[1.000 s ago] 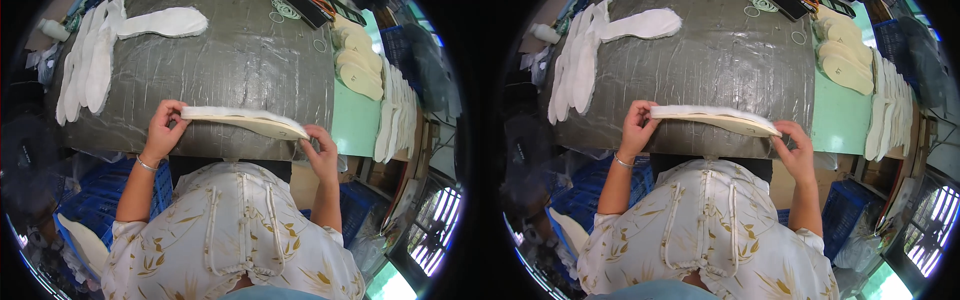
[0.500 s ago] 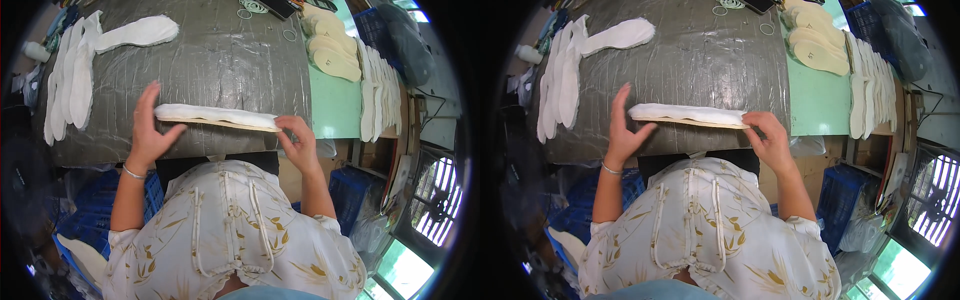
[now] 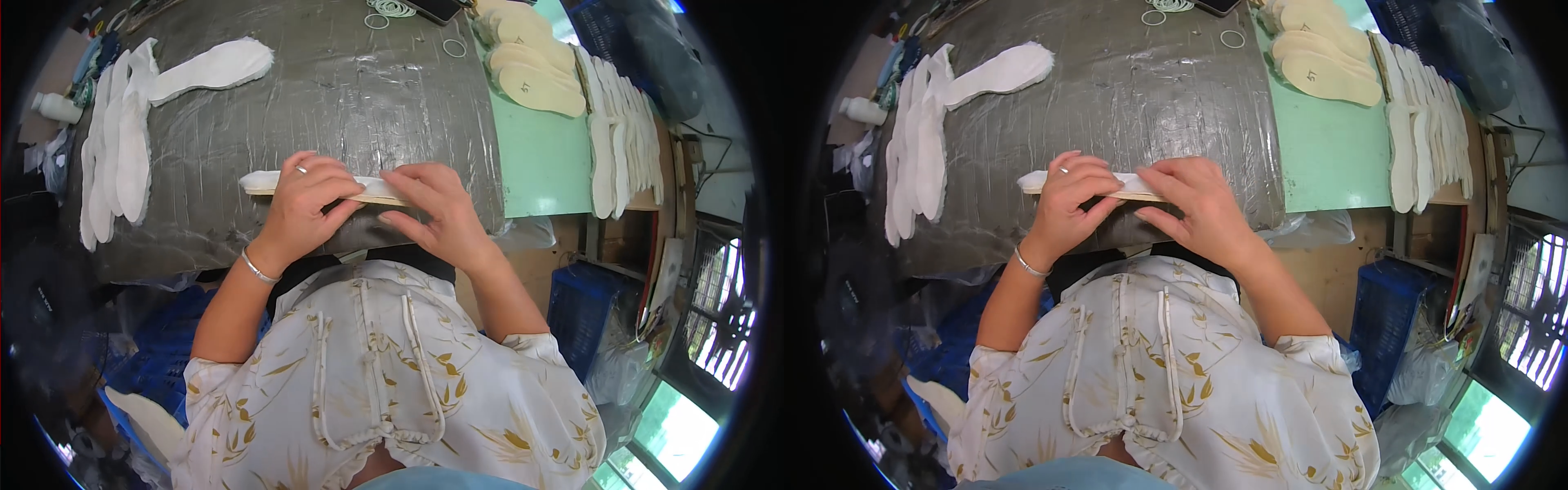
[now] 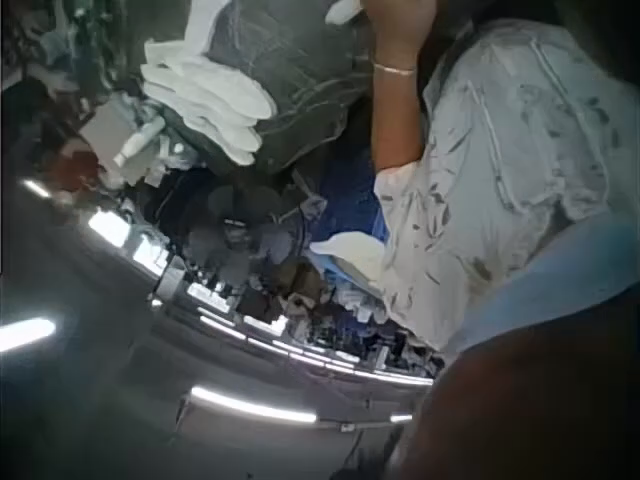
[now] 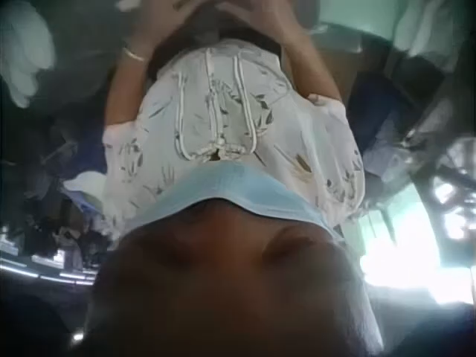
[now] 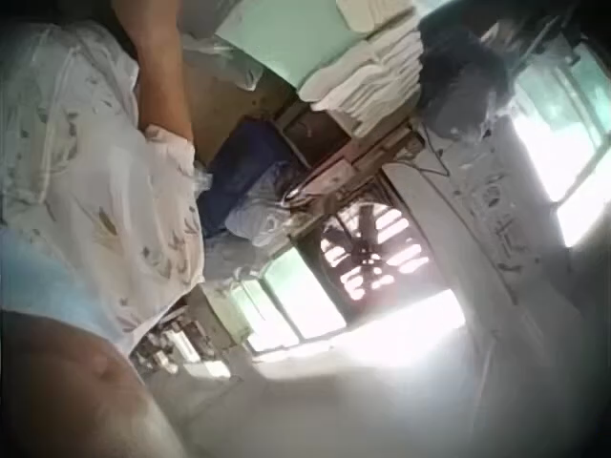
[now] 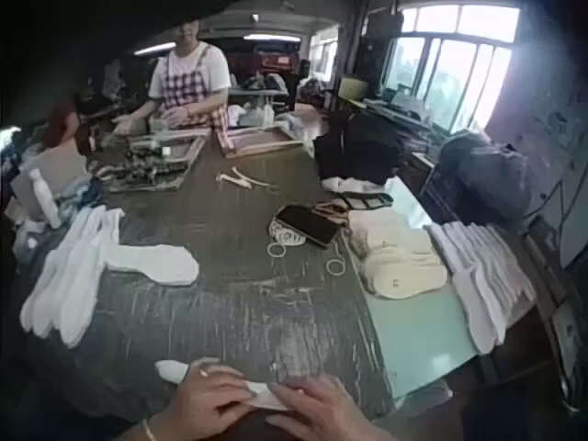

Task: The recorder is matching, inspecting, and stacking white fuzzy shoe insole components at a workstation.

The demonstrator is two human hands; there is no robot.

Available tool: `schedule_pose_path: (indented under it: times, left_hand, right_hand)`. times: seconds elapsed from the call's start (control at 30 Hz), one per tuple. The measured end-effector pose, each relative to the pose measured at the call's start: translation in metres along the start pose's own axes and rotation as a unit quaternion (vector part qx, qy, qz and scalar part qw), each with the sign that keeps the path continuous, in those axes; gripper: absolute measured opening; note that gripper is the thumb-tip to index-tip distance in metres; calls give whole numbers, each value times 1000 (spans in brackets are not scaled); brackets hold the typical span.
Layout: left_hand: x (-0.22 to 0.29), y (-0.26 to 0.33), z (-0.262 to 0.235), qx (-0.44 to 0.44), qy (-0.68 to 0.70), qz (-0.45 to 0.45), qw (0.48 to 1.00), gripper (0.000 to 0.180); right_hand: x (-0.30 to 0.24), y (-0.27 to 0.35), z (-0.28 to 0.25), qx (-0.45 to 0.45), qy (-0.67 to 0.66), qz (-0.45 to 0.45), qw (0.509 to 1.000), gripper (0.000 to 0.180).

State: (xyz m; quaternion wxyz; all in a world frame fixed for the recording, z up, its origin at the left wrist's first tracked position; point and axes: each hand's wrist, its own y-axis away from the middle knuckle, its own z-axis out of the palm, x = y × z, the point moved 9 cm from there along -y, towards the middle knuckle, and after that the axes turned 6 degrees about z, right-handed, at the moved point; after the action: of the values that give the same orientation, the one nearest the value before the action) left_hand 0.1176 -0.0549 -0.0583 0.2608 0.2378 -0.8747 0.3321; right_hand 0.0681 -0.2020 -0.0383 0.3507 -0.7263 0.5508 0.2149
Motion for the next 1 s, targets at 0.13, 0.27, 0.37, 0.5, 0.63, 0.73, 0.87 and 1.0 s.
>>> schedule_pose_path:
  times: [0.13, 0.27, 0.37, 0.5, 0.63, 0.73, 0.87, 1.0]
  left_hand:
    - [-5, 3, -5, 12, -12, -21, 1000, 20]
    - [-23, 19, -22, 4, -43, -51, 998, 24]
    - [-36, 33, -34, 12, -45, -61, 997, 19]
    - [-41, 38, -37, 27, -6, -64, 998, 15]
    - [-41, 40, -41, 34, -16, -54, 998, 14]
    - [-42, 40, -39, 36, 2, -48, 998, 14]
    - [-50, 49, -44, 43, 7, -48, 998, 18]
    - [-75, 72, -56, 36, 4, -79, 996, 22]
  right_hand:
    - [0, -6, 11, 20, 29, -19, 999, 19]
    - [5, -4, 13, -1, 3, 30, 1000, 17]
    - [6, -5, 13, 7, 9, 44, 999, 18]
    - [0, -8, 15, -7, 39, 34, 999, 26]
    - [-38, -30, 32, -46, 107, -19, 993, 42]
    - [-50, -41, 54, -58, 158, -59, 984, 29]
    - [-48, -45, 61, -45, 162, -59, 984, 10]
    - [-45, -48, 63, -51, 139, -45, 988, 10]
